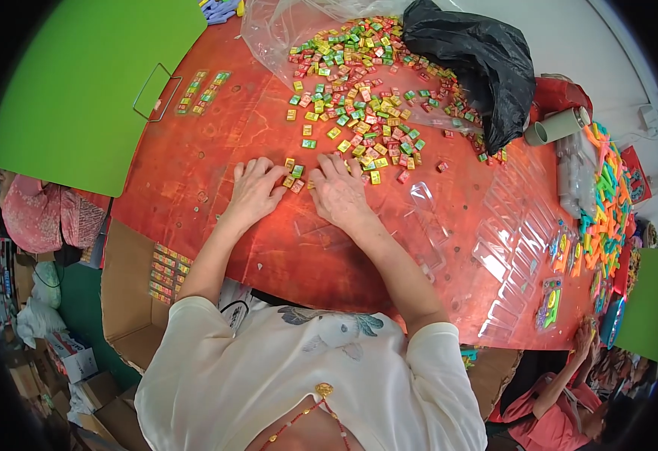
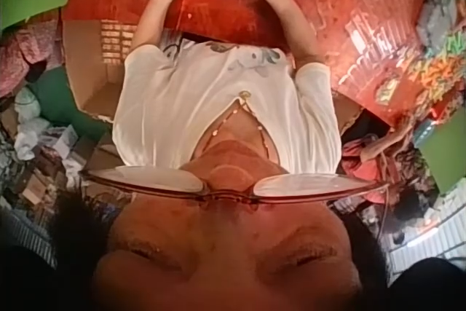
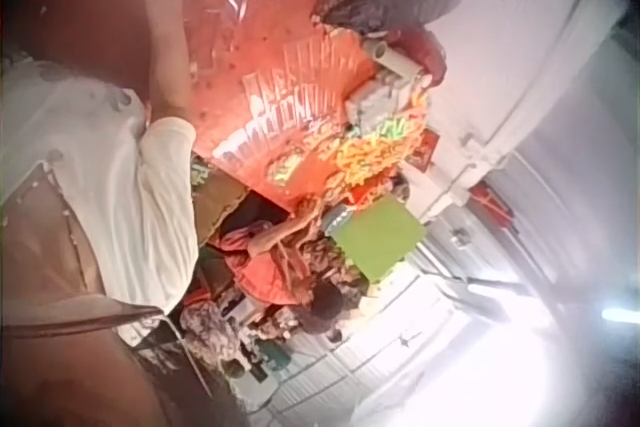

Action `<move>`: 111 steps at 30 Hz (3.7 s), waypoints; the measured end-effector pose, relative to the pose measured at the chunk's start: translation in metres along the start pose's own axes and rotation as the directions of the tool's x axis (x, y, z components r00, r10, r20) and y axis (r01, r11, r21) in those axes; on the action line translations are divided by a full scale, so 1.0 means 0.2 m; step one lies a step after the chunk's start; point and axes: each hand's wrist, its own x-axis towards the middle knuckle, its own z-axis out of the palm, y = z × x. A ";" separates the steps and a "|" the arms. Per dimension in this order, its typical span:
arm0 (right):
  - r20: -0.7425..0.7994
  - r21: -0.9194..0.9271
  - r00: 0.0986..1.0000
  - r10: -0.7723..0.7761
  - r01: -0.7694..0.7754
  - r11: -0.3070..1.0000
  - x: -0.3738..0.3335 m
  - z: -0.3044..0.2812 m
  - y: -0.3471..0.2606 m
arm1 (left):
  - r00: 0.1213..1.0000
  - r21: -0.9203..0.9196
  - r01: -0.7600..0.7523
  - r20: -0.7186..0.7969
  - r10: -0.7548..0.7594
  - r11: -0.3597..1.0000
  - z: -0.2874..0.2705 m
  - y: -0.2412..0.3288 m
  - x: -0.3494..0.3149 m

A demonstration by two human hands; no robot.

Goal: Arranging small colorful toy blocks into organized rows on a transparent plastic sheet on a table.

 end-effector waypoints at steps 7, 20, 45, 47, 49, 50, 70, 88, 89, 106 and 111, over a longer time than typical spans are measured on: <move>-0.071 0.056 0.996 0.047 -0.043 0.997 0.02 -0.06 0.00 | 0.994 -0.149 -0.001 -0.106 -0.015 0.989 0.00 -0.08 0.04; -0.127 0.013 0.990 0.064 -0.063 0.998 0.07 0.06 0.07 | 0.997 0.019 0.021 -0.081 -0.019 1.000 0.01 -0.13 0.01; -0.234 0.003 0.970 -0.066 0.068 0.998 0.15 0.03 -0.07 | 0.995 -0.093 0.038 -0.089 -0.047 0.995 -0.04 -0.08 -0.20; -0.201 0.009 0.974 -0.106 0.110 0.994 0.20 0.05 -0.16 | 0.994 -0.095 0.043 -0.093 -0.051 0.995 -0.04 -0.07 -0.23; -0.141 -0.020 0.981 -0.133 0.131 0.991 0.23 0.11 -0.19 | 0.989 -0.110 0.062 -0.129 -0.076 0.992 -0.05 -0.08 -0.24; -0.141 -0.023 0.981 -0.133 0.131 0.991 0.21 0.12 -0.19 | 0.989 -0.112 0.060 -0.130 -0.074 0.992 -0.05 -0.10 -0.24; -0.185 -0.087 0.980 0.076 -0.093 0.992 0.26 0.06 0.08 | 0.999 -0.052 -0.049 0.007 0.050 0.997 -0.02 -0.01 -0.01; -0.108 -0.022 0.994 0.033 -0.035 0.999 -0.14 -0.07 0.01 | 0.982 -0.144 -0.083 -0.182 0.056 0.986 0.19 0.02 0.02; -0.112 -0.025 0.993 0.035 -0.038 0.999 -0.13 -0.06 0.00 | 0.982 -0.148 -0.080 -0.181 0.053 0.986 0.19 0.02 0.02; -0.173 -0.036 0.947 0.272 -0.282 0.959 -0.21 -0.14 0.21 | 0.992 -0.069 -0.052 -0.121 0.043 0.996 0.22 0.09 0.07; -0.128 -0.110 0.971 0.204 -0.218 0.970 -0.17 -0.12 0.18 | 0.991 -0.089 -0.043 -0.130 0.031 0.995 0.23 0.07 0.07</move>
